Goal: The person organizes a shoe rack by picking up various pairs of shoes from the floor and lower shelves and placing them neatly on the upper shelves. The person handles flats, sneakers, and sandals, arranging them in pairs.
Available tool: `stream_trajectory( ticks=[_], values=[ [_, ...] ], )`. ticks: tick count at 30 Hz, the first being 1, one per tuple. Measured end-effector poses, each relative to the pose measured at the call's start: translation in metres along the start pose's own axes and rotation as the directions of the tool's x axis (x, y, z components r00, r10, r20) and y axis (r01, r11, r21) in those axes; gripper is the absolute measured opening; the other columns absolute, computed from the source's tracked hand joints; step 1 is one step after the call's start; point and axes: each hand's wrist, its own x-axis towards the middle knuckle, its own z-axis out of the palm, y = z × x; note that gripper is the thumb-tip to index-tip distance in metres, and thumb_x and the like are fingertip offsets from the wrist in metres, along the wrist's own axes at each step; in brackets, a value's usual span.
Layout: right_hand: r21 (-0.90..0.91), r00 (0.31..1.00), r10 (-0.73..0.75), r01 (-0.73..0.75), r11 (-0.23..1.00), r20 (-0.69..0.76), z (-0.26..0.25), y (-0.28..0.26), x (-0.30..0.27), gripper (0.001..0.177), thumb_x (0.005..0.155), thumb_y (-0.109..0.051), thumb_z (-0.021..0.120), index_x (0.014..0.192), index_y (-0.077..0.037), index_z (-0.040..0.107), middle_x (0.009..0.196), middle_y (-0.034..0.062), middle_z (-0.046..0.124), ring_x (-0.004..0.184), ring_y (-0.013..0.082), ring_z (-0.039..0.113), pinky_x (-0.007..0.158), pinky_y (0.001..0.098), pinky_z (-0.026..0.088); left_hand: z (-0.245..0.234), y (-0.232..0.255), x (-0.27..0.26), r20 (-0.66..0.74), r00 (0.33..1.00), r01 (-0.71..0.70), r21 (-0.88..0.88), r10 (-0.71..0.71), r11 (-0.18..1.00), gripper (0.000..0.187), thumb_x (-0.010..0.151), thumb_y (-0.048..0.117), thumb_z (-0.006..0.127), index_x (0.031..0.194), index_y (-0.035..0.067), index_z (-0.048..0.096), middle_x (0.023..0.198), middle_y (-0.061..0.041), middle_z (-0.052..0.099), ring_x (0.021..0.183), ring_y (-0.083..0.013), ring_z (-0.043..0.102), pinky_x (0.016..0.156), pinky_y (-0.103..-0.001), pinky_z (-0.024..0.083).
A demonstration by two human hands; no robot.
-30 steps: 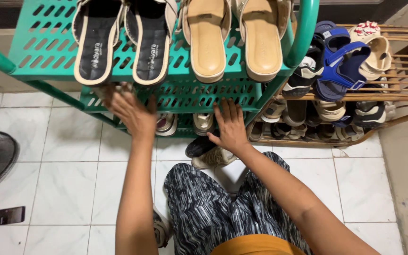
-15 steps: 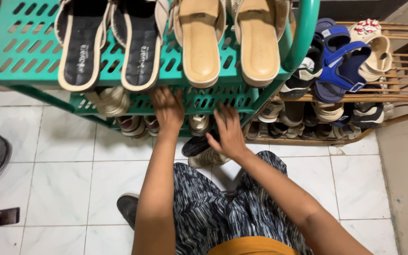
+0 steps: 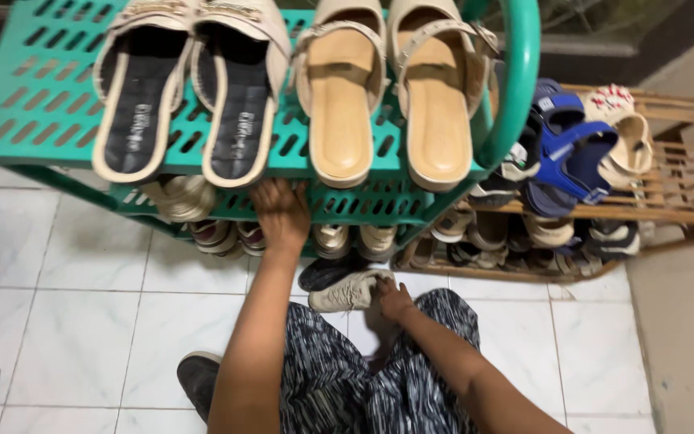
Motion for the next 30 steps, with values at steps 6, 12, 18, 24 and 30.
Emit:
stream_trajectory(
  ticks=[6,12,18,24,30],
  values=[
    [-0.17,0.953,-0.008,0.062,0.983,0.303,-0.01,0.001,0.0,0.095,0.085,-0.038,0.079,0.163,-0.02,0.026,0.169,-0.0015,0.012,0.158,0.0342,0.004,0.119,0.0656,0.023,0.009,0.002,0.001,-0.012,1.0,0.004,0.064,-0.004,0.998,0.038,0.095,0.029,0.07,0.112,-0.003,0.057,0.115,-0.025,0.058,0.117,-0.0446,0.054,0.109,-0.058,0.037],
    [-0.166,0.972,-0.002,0.042,0.985,0.235,-0.016,0.003,-0.008,0.082,0.085,-0.035,0.079,0.157,-0.023,0.042,0.173,0.0018,0.011,0.157,0.0353,0.015,0.113,0.0564,0.038,0.007,0.004,0.003,-0.006,0.999,0.034,0.031,-0.034,0.999,0.035,0.093,0.026,0.071,0.11,-0.002,0.058,0.115,-0.025,0.058,0.116,-0.0448,0.054,0.109,-0.057,0.037],
    [-0.071,0.95,0.002,0.021,0.997,0.314,-0.017,-0.005,-0.009,0.08,0.08,-0.034,0.08,0.152,-0.019,0.05,0.172,0.001,0.02,0.145,0.032,0.043,0.11,0.0465,0.046,0.0,0.007,0.005,-0.102,0.995,-0.012,0.029,0.015,0.999,0.04,0.09,0.022,0.07,0.118,-0.004,0.059,0.121,-0.026,0.058,0.119,-0.046,0.054,0.111,-0.057,0.037],
    [0.076,0.915,-0.128,0.108,0.991,0.384,-0.006,-0.014,-0.013,0.086,0.073,-0.037,0.087,0.148,-0.008,0.054,0.172,0.0058,0.022,0.138,0.0274,0.056,0.111,0.038,0.048,0.003,0.004,-0.001,-0.016,0.999,0.032,-0.007,-0.032,0.999,0.034,0.094,0.019,0.071,0.116,-0.004,0.06,0.118,-0.027,0.058,0.117,-0.0479,0.054,0.111,-0.06,0.038],
    [0.207,0.943,-0.026,-0.046,0.977,0.332,0.003,-0.009,-0.012,0.098,0.072,-0.029,0.088,0.156,-0.013,0.04,0.165,0.0062,0.033,0.137,0.0287,0.056,0.111,0.0395,0.047,-0.001,0.008,0.004,-0.089,0.996,0.008,-0.021,-0.01,1.0,0.046,0.089,0.018,0.07,0.124,-0.008,0.058,0.122,-0.029,0.058,0.119,-0.0489,0.052,0.109,-0.059,0.037]
  ],
)
